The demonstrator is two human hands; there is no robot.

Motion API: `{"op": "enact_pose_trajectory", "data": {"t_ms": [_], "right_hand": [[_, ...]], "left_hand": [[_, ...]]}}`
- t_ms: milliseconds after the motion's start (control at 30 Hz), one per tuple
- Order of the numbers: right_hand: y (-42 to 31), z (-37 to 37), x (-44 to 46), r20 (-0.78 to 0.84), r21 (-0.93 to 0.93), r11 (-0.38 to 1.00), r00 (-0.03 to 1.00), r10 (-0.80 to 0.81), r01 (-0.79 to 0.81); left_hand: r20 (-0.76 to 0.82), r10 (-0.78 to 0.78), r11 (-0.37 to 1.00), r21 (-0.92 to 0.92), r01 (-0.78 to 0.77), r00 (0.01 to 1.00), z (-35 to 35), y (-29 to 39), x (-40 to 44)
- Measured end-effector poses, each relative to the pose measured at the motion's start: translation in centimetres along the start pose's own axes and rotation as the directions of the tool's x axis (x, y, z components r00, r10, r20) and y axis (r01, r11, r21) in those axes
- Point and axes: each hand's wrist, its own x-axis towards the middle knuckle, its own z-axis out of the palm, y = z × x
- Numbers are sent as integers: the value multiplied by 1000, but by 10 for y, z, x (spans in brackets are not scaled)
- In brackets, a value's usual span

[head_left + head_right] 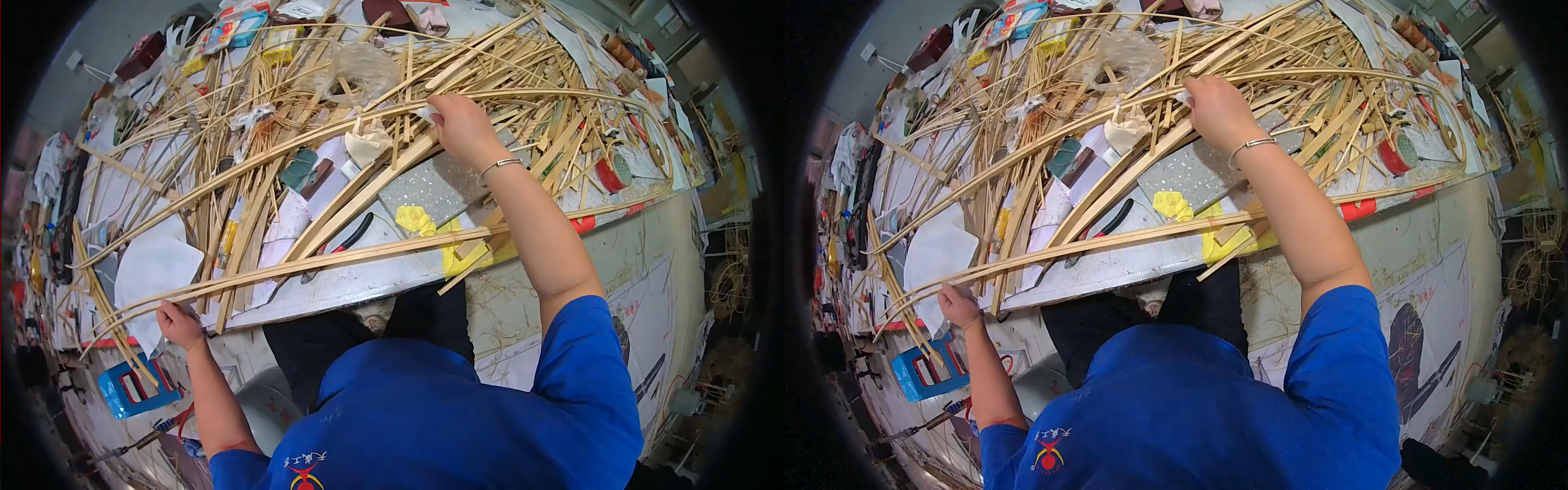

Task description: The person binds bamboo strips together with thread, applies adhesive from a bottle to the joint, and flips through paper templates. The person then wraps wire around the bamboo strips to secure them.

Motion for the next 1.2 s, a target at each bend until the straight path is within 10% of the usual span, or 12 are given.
{"op": "enact_pose_trajectory", "data": {"t_ms": [733,867,1000,1133,1200], "right_hand": [[9,-8,-3,-82,108,993,996,-32,41],[39,-3,-19,-68,526,819,949,308,-228],[68,-18,-39,256,871,189,745,616,-454],[136,-26,-57,125,954,77,618,776,-289],[163,-34,-59,-1,881,268,566,824,-389]], "left_hand": [[-3,66,994,90,-65,998,5,8,-2],[-55,38,982,186,-27,998,3,7,-2],[-71,113,944,318,-85,991,8,15,-4],[-63,51,981,188,-38,997,4,8,-3],[-47,47,987,157,-39,998,-3,-3,2]]}}
